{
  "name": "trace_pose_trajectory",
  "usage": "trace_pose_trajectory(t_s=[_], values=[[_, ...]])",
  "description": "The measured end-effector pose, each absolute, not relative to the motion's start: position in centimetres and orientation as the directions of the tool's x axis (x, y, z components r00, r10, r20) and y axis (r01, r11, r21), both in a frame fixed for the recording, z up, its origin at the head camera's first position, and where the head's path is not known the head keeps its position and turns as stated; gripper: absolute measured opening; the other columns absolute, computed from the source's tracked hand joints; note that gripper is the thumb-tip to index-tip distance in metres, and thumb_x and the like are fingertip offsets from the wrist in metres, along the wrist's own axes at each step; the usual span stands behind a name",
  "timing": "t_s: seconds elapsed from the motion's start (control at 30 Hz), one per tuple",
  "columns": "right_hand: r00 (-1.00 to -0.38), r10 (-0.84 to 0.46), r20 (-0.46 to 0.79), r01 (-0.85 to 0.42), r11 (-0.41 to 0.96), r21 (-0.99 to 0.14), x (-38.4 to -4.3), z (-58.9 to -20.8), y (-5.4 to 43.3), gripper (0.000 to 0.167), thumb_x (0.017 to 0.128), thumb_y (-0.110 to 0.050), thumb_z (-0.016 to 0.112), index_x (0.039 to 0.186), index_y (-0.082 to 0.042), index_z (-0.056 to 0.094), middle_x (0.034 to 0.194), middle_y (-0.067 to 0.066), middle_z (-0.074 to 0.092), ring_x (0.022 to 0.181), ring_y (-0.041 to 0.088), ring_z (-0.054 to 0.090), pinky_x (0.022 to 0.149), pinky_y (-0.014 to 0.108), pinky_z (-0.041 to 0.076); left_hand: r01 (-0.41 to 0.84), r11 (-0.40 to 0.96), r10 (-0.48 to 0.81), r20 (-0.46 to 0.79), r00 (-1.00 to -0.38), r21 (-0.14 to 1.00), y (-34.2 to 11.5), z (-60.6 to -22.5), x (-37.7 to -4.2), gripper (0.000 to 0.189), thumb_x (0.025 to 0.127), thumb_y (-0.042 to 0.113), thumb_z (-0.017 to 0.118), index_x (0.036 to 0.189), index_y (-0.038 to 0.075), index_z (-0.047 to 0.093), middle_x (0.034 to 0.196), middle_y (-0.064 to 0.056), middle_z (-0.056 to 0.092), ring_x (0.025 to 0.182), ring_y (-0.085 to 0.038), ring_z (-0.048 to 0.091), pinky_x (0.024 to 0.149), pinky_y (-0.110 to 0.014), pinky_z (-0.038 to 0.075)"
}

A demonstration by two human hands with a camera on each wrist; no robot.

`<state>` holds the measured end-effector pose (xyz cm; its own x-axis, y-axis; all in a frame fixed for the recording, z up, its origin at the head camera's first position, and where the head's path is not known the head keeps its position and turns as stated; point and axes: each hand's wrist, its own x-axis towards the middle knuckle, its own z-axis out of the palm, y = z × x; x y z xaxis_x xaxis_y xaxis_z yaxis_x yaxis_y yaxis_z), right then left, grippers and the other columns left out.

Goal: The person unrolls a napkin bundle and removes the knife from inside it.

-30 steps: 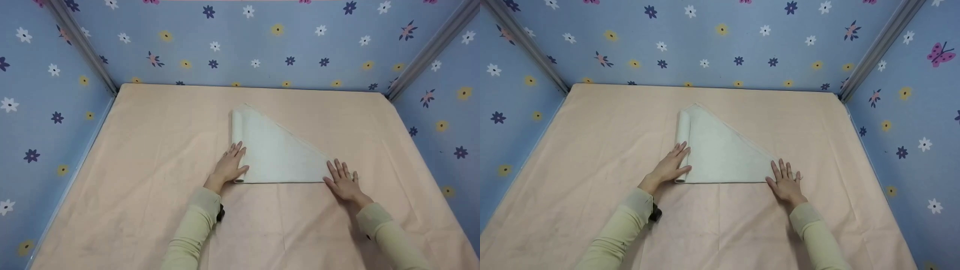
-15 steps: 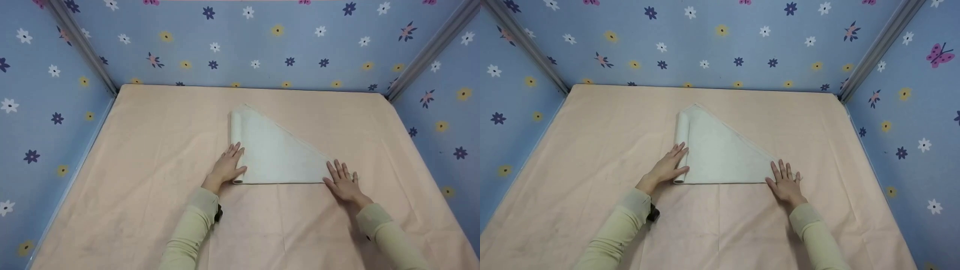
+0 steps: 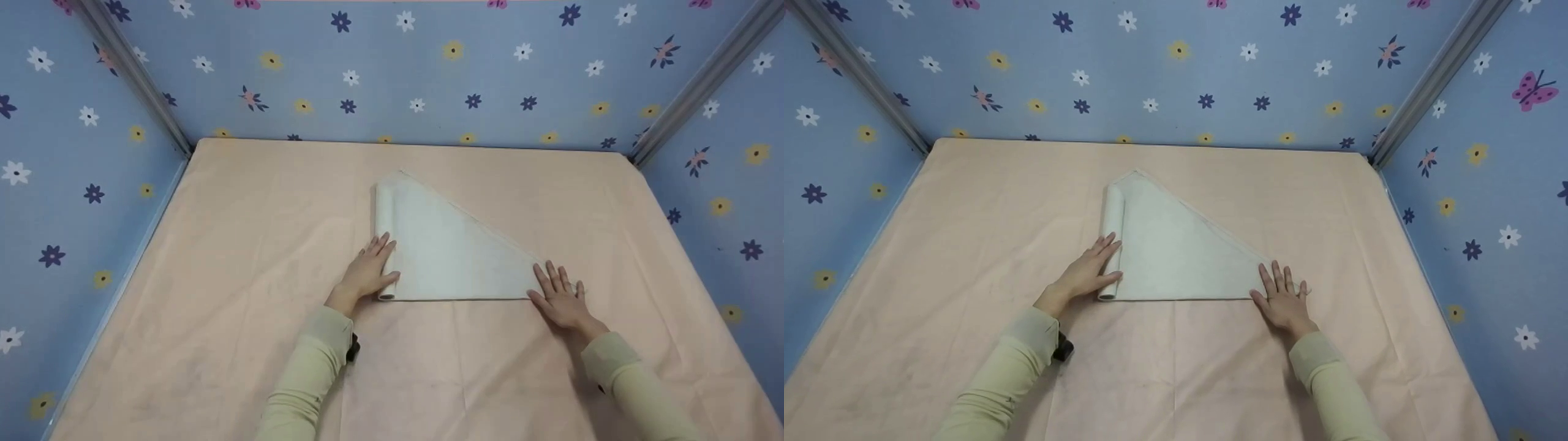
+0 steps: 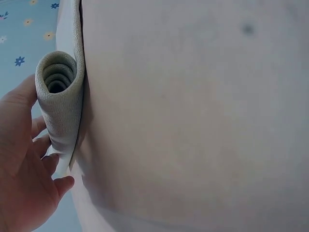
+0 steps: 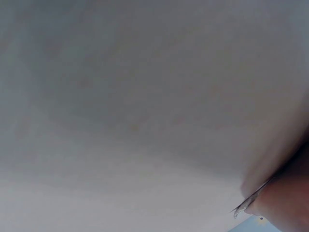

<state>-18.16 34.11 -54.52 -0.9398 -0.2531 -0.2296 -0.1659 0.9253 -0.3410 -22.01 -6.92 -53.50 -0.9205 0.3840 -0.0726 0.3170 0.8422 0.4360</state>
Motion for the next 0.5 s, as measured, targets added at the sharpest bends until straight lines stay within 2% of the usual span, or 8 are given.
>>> trace_pose_trajectory(t_s=[0.5], values=[[-0.942,-0.244,-0.231,-0.160,0.931,-0.329,-18.24,-54.51,34.05,0.066,0.094,-0.046,0.027,0.143,-0.007,0.006,0.146,0.019,-0.007,0.130,0.038,-0.010,0.096,0.060,-0.013,0.304,0.834,0.385,-0.091,-0.918,0.461,-7.66,-53.19,-21.92,0.066,0.087,0.041,0.049,0.141,0.011,0.024,0.147,-0.006,0.012,0.134,-0.024,0.009,0.105,-0.044,0.016]])
